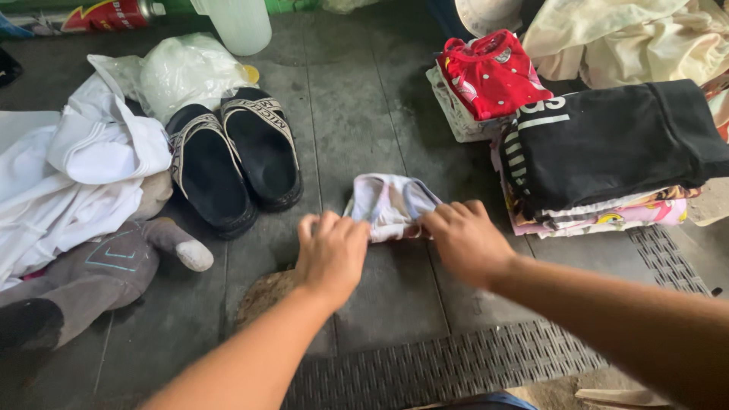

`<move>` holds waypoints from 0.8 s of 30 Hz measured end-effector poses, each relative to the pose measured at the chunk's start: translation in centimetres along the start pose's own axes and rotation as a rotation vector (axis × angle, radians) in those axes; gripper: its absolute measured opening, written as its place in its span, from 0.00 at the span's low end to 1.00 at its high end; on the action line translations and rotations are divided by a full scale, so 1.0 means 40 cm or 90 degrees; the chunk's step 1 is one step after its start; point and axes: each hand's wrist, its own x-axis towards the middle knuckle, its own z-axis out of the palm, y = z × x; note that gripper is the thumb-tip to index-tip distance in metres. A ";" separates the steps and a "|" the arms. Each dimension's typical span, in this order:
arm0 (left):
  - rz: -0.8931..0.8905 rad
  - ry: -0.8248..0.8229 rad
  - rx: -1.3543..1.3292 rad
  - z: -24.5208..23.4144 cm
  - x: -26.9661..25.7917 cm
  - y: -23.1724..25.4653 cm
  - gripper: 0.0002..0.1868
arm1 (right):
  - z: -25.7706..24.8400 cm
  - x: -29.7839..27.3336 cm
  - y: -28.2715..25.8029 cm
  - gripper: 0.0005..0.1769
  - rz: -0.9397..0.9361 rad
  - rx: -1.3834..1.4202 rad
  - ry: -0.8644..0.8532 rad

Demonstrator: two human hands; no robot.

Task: The person folds various pieces of clothing, including children's shorts and pants, one by one on a wooden bench. The person picks up each item, smooths it out, and folds it into a neat stack.

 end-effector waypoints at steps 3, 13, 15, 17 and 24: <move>-0.136 -0.069 -0.028 0.020 0.071 -0.015 0.13 | -0.012 0.067 0.005 0.20 0.111 0.012 -0.102; 0.011 0.010 -0.056 -0.016 0.047 -0.016 0.14 | -0.013 0.024 -0.002 0.16 -0.020 -0.029 0.125; 0.010 0.014 -0.074 -0.010 0.055 -0.034 0.14 | -0.011 0.039 0.028 0.12 0.003 0.013 0.089; -0.061 0.016 -0.217 -0.002 0.084 -0.056 0.13 | -0.026 0.065 0.067 0.14 0.083 0.178 0.039; -0.532 -0.323 -0.698 -0.050 0.101 -0.098 0.15 | -0.115 0.062 0.092 0.22 0.253 0.402 -0.135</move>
